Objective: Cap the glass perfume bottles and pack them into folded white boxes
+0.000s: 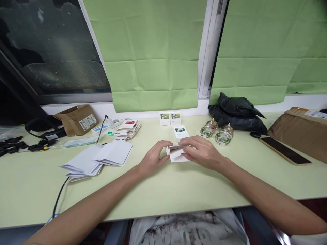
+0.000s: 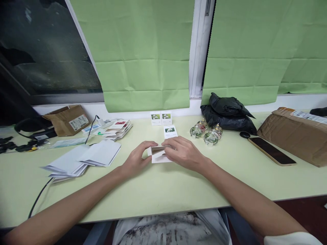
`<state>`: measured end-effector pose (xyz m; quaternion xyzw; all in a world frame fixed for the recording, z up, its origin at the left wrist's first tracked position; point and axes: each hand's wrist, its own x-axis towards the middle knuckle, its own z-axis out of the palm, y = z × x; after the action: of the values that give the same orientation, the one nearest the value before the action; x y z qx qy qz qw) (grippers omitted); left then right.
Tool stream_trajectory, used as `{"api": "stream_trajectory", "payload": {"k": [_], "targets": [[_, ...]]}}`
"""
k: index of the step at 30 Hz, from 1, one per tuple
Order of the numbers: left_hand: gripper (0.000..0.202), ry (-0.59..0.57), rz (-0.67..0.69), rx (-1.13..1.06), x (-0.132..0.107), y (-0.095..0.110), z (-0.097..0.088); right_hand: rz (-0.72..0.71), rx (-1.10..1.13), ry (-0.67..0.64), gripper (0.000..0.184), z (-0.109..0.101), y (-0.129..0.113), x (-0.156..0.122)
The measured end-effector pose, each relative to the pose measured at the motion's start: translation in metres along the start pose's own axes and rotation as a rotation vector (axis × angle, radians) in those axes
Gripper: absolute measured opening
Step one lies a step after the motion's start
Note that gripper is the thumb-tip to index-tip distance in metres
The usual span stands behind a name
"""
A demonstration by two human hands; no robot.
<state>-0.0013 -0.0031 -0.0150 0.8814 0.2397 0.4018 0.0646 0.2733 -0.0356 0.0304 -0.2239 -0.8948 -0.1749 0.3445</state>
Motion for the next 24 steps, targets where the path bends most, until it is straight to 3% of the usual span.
{"api": "stream_trajectory", "payload": {"k": [9,15,24], "targets": [[0.047,-0.055,-0.001,-0.074,0.0032,0.0033,-0.0005,-0.075,-0.132,-0.097,0.015,0.0022,-0.0043,0.0032],[0.042,-0.082,-0.171,-0.132,0.0047,0.0041,-0.0004,-0.038,-0.113,-0.075,0.014,0.0023,-0.0015,0.0032],[0.045,-0.17,-0.269,-0.148,0.0045,0.0018,0.0008,-0.047,-0.157,-0.1,0.019,0.0092,-0.0048,0.0064]]}}
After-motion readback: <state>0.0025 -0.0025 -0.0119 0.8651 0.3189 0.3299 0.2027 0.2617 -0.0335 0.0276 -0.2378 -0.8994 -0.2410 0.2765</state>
